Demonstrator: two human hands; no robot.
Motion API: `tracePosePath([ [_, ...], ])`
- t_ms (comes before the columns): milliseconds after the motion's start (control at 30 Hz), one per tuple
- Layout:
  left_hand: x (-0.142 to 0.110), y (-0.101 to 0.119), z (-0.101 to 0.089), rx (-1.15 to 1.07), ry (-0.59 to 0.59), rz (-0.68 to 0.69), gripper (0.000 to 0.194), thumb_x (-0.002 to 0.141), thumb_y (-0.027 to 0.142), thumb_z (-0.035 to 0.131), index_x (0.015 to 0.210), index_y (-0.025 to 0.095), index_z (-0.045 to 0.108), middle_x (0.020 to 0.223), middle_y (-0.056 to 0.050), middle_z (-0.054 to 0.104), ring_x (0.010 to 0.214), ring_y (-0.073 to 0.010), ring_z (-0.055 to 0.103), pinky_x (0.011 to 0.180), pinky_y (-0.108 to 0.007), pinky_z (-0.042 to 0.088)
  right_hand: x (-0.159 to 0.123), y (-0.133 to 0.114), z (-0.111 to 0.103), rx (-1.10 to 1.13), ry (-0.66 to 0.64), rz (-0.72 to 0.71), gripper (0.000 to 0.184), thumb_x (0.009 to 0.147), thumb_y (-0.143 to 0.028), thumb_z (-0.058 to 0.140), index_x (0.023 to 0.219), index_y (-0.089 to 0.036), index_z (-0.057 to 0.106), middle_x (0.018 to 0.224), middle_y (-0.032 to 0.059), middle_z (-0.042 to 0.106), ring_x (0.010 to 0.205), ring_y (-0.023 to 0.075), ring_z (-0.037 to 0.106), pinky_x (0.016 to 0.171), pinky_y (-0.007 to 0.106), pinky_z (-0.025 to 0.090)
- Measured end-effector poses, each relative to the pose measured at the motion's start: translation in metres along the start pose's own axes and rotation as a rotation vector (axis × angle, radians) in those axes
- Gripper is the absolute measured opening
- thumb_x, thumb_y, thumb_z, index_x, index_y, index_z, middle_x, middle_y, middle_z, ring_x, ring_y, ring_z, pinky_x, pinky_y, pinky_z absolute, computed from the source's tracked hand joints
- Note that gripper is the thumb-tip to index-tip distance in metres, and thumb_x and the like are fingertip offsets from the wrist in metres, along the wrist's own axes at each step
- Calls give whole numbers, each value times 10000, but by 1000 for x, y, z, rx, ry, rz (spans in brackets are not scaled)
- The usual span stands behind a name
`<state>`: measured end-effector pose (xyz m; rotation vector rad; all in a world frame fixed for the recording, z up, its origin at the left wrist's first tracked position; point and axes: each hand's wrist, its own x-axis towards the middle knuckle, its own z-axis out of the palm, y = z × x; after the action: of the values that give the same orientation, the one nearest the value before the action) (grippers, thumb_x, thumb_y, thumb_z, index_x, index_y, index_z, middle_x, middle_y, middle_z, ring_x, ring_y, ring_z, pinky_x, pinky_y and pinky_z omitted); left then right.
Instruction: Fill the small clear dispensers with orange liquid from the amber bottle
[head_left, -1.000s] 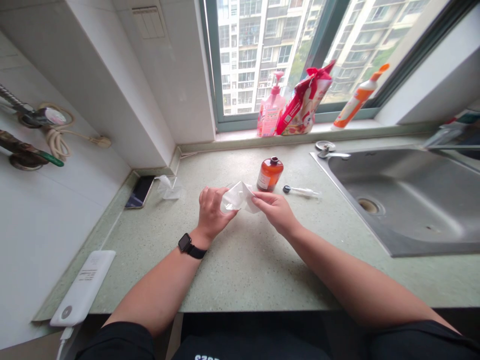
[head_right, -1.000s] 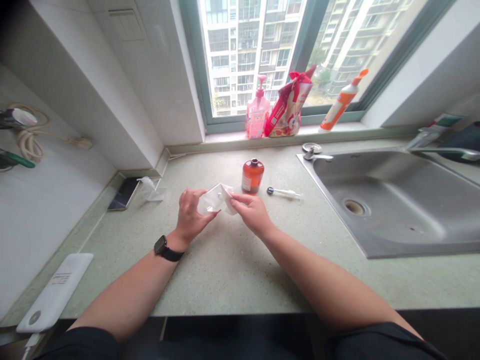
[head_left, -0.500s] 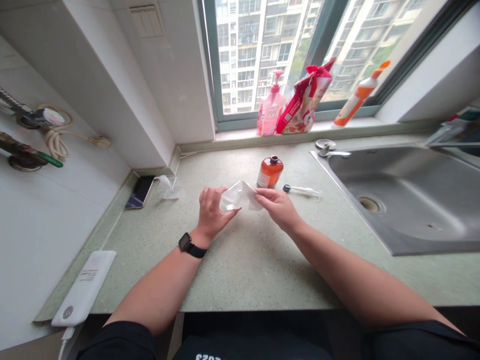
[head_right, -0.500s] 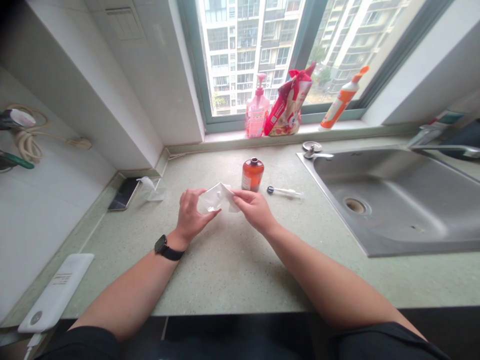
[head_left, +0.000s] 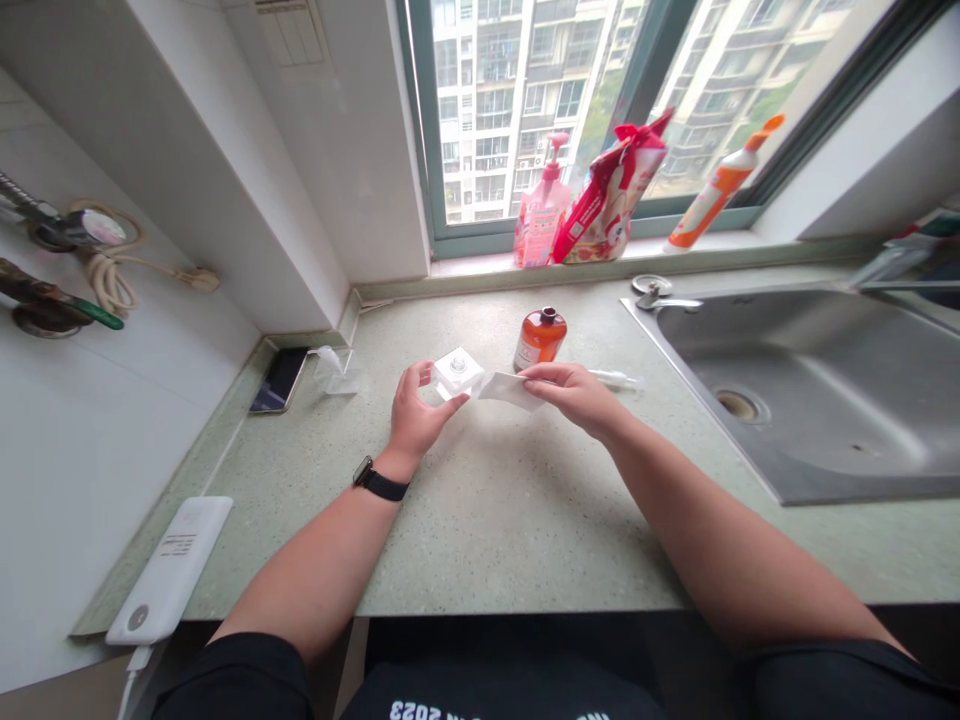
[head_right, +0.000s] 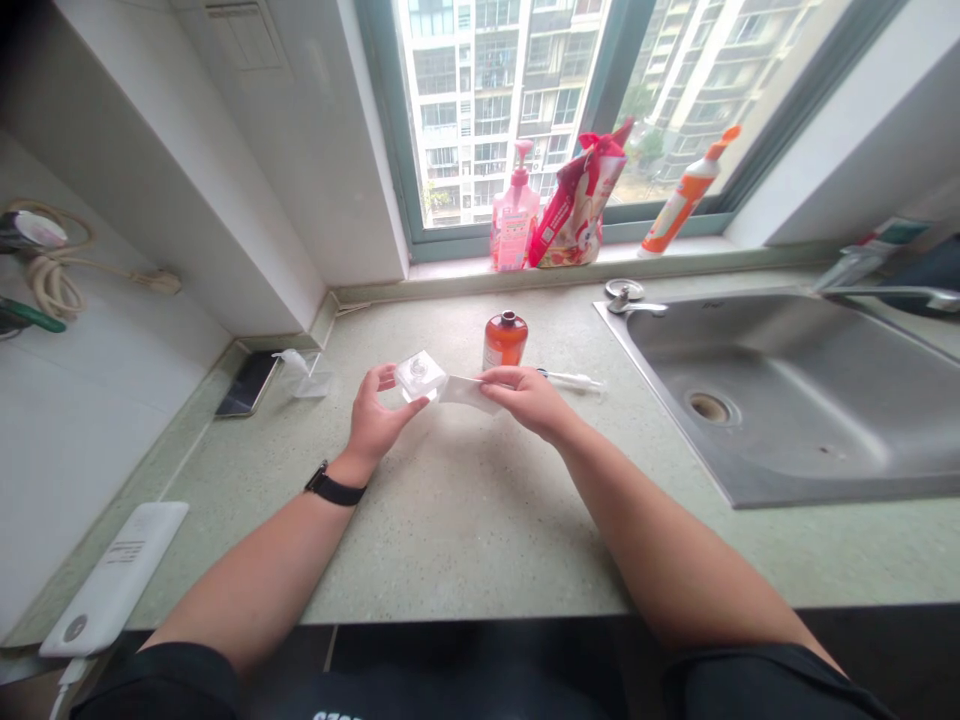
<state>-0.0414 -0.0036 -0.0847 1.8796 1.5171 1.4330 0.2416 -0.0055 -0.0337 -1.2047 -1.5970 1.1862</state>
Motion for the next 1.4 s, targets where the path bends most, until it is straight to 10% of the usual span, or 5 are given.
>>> tracePosePath([
  [267, 0, 0, 1, -60, -52, -62, 739, 736, 533, 972, 1320, 254, 616, 1300, -119, 730, 1104, -304, 769, 978, -484, 622, -5, 7, 1, -198, -489, -31, 234, 905, -480, 738, 932, -274, 847, 871, 11, 831, 754, 192, 730, 695, 308, 568],
  [500, -2, 2, 1, -66, -111, -44, 725, 741, 518, 972, 1315, 250, 620, 1319, -120, 728, 1130, -301, 761, 1009, -489, 613, -5, 11, 14, -643, -299, -141, 136, 814, -144, 750, 754, -255, 801, 801, 34, 803, 688, 191, 669, 636, 311, 435],
  [1033, -4, 4, 3, -47, -204, 0, 717, 738, 509, 976, 1321, 259, 644, 1304, -120, 753, 1134, -322, 777, 1013, -518, 626, -4, 11, 10, -804, -307, -218, 35, 856, -228, 780, 887, -239, 792, 897, 54, 752, 766, 192, 653, 678, 319, 446],
  [1233, -2, 1, 3, -43, -236, -50, 738, 720, 501, 987, 1337, 267, 656, 1338, -136, 751, 1165, -355, 773, 1030, -567, 613, -2, -1, -20, -647, -151, -341, 115, 962, -318, 687, 937, -256, 780, 931, 37, 766, 822, 182, 680, 764, 319, 507],
  [1400, -2, 1, 3, -55, -258, -60, 730, 723, 501, 983, 1333, 258, 663, 1332, -142, 755, 1171, -359, 772, 1039, -571, 610, 0, -6, -68, -640, 244, -269, 237, 962, -405, 651, 864, -234, 783, 868, 46, 778, 729, 183, 659, 748, 340, 498],
])
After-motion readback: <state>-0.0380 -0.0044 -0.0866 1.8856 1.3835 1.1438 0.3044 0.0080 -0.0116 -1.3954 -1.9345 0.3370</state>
